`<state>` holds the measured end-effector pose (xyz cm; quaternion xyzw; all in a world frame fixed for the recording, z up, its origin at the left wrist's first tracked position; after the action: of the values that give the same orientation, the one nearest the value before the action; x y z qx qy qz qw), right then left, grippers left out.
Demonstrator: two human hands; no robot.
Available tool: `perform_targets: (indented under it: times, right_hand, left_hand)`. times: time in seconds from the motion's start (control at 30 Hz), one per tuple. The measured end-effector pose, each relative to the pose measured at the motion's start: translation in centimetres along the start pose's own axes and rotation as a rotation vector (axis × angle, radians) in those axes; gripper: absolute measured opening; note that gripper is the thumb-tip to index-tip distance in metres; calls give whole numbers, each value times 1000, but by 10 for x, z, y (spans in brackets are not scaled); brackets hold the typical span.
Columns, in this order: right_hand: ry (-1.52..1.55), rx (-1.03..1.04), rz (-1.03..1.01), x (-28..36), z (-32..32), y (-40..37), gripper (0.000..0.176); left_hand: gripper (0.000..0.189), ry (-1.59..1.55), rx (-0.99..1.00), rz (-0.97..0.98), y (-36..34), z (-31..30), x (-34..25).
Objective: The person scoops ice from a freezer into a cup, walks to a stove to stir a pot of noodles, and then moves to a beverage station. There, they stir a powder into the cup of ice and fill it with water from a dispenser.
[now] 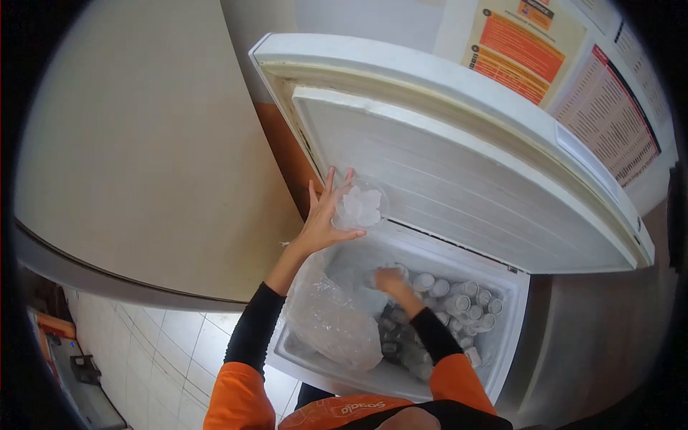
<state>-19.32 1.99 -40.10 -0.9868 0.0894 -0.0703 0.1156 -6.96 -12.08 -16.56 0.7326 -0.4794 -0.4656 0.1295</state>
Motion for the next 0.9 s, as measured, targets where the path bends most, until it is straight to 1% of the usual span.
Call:
perform_targets:
  times: [0.03,0.1,0.13,0.17,0.2,0.3,0.4,0.47,0.5,0.57,0.7,0.77,0.8,0.87,0.9]
  right_hand:
    - [-7,7,-77,9,38,17,23]
    - [59,-2,39,27,99,49,33]
    - [137,-88,95,22,157,56,36]
    - [220,-178,153,19,195,65,39]
    - [226,-185,131,27,187,80,39]
    - [267,-184,64,47,170,83,37]
    - [302,-159,36,34,158,79,35]
    - [314,-142,32,25,161,59,34]
    - [321,-120,32,24,156,66,34]
    - [326,-76,32,8,150,55,32]
    - [331,-14,23,-13,145,38,30]
    - [347,12,22,-18,129,24,29]
    - [357,25,23,-10,119,48,29]
    - [368,39,31,-13,107,37,28]
    - [509,48,54,-19,97,32,26]
  left_hand:
    - [89,6,-16,-8,2,-1,1]
    - [88,3,7,16,0,-3,0]
    - [88,21,-7,5,0,-5,0]
    - [88,16,16,9,1,-6,0]
    - [88,15,42,18,3,-7,0]
    - [87,21,64,29,4,-7,4]
    - [85,-26,71,17,6,-2,3]
    - [89,-24,57,23,9,-1,4]
    - [89,-32,61,11,9,-1,2]
    - [90,3,49,15,13,-2,1]
    - [89,-33,44,-25,16,2,2]
    - [90,-21,37,-31,19,1,0]
    - [90,-24,43,-34,20,1,1]
    - [97,28,46,-5,21,0,2]
    - [97,22,48,-4,21,0,2]
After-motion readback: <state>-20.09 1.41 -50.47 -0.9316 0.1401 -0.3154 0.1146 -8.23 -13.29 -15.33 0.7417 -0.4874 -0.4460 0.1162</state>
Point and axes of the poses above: each hand's wrist, its own y-axis towards the middle knuckle, its own z-axis out of the palm, x = y × z, the point moved 4 cm from there along y, towards the middle knuckle, and after that the axes turned 14 degrees about -x, right-handed, at the moved point
